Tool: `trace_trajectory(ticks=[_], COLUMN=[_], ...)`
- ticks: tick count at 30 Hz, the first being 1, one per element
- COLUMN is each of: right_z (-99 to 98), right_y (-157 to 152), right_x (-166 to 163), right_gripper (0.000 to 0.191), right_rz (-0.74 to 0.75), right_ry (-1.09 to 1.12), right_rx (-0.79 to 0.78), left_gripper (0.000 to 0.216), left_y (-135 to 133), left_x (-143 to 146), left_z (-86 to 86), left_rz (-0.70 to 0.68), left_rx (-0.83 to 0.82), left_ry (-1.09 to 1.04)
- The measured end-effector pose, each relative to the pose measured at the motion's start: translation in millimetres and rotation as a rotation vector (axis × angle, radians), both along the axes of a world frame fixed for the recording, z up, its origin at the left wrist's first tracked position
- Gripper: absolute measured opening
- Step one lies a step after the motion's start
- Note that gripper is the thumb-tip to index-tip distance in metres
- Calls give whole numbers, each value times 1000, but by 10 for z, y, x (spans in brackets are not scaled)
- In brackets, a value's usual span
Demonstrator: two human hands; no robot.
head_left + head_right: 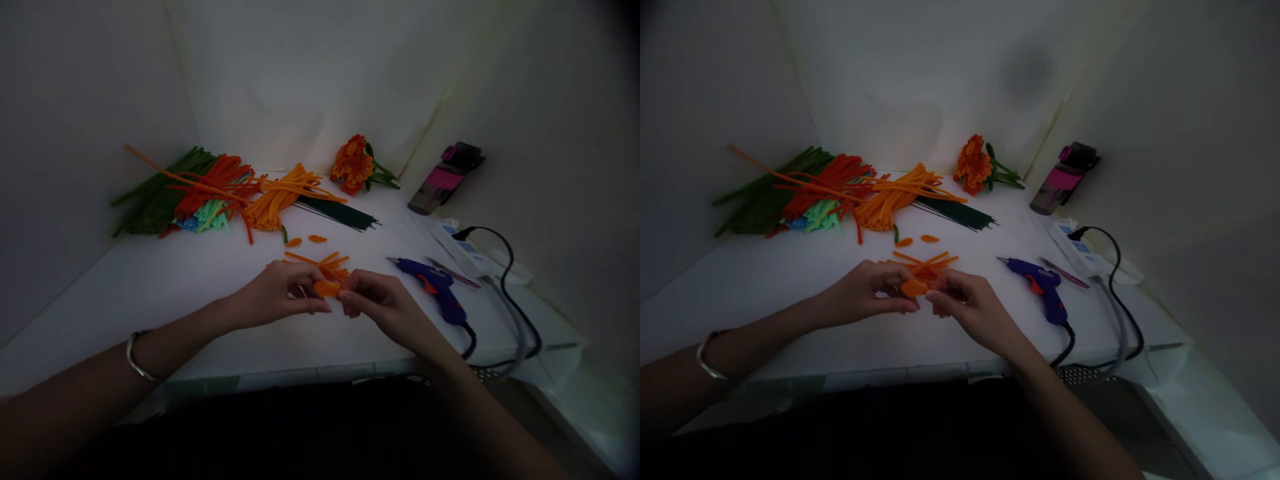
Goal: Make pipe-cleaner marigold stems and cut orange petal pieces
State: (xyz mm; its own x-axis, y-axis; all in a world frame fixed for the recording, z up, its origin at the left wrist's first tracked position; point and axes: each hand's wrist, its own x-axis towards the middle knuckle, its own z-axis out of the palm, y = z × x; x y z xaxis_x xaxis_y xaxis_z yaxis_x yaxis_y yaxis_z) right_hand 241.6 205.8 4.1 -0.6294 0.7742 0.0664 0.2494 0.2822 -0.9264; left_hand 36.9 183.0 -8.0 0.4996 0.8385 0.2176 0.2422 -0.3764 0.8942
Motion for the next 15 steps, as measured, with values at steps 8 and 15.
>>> trace_trajectory(ticks=[8,15], right_z=[140,126], right_y=[-106,-140], right_x=[33,3], right_gripper=[14,12], right_rz=[-42,-24], right_ry=[-214,-194], right_rx=[402,360], left_gripper=[20,14], left_y=[4,7], left_x=[-40,-32], left_z=[-79,-68], left_rz=[186,195], left_rx=[689,896], left_ry=[109,158])
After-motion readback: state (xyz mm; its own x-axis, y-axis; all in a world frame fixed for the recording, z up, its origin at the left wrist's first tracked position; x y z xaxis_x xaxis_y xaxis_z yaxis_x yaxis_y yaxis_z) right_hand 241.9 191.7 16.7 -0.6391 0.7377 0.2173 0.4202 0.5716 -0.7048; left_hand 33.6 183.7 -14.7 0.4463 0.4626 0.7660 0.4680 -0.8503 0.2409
